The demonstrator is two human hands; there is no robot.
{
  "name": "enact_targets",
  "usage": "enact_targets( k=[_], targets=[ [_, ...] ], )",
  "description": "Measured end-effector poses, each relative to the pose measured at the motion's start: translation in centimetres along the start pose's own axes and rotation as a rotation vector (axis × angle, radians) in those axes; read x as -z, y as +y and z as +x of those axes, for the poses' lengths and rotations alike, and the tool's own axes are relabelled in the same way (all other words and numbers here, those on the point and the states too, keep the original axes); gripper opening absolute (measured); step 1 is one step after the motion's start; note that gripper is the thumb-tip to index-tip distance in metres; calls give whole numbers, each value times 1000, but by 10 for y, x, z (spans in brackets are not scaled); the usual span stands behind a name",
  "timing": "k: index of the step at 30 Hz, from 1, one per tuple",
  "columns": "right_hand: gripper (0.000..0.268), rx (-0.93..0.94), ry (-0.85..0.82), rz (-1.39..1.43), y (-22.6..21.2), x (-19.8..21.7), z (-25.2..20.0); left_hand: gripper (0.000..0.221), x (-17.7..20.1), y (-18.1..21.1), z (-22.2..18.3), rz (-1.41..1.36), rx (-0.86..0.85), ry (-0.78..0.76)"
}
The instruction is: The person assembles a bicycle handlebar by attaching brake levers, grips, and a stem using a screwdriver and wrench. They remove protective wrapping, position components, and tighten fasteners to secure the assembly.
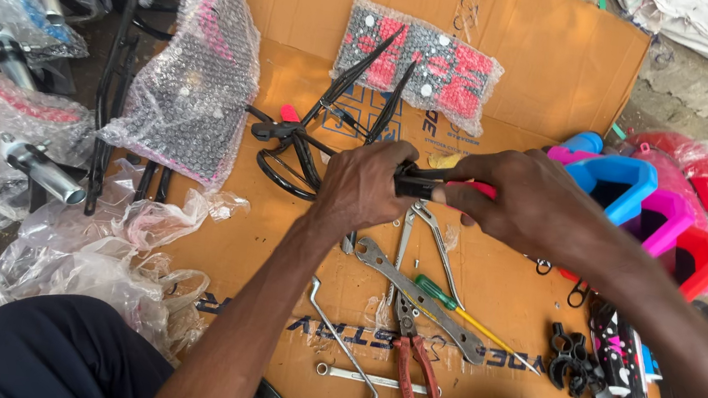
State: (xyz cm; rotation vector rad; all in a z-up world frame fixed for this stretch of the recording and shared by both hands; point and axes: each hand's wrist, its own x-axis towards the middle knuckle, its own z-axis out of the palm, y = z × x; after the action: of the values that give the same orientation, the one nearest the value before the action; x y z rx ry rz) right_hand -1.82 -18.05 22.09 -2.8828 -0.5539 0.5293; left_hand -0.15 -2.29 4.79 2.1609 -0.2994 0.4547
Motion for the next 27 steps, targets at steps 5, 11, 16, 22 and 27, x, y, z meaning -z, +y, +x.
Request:
enact_targets(
  k=[5,11,16,22,27],
  targets=[
    [49,554,272,-313,21,-4,-20,42,-2,-20,-3,-60,-100,19],
    [40,611,223,-474,53,-12,11,26,-12,-32,-3,-102,-143,109],
    [30,291,103,-67,39,-28,38,26,-23,-35,1,-63,-146,163],
    [33,232,363,33,3,-60,60,21,-25,-41,-1,-40,-134,197],
    [27,357,590,14,11,-74,65,23,-30,-42,-1,-1,-192,257]
  ],
)
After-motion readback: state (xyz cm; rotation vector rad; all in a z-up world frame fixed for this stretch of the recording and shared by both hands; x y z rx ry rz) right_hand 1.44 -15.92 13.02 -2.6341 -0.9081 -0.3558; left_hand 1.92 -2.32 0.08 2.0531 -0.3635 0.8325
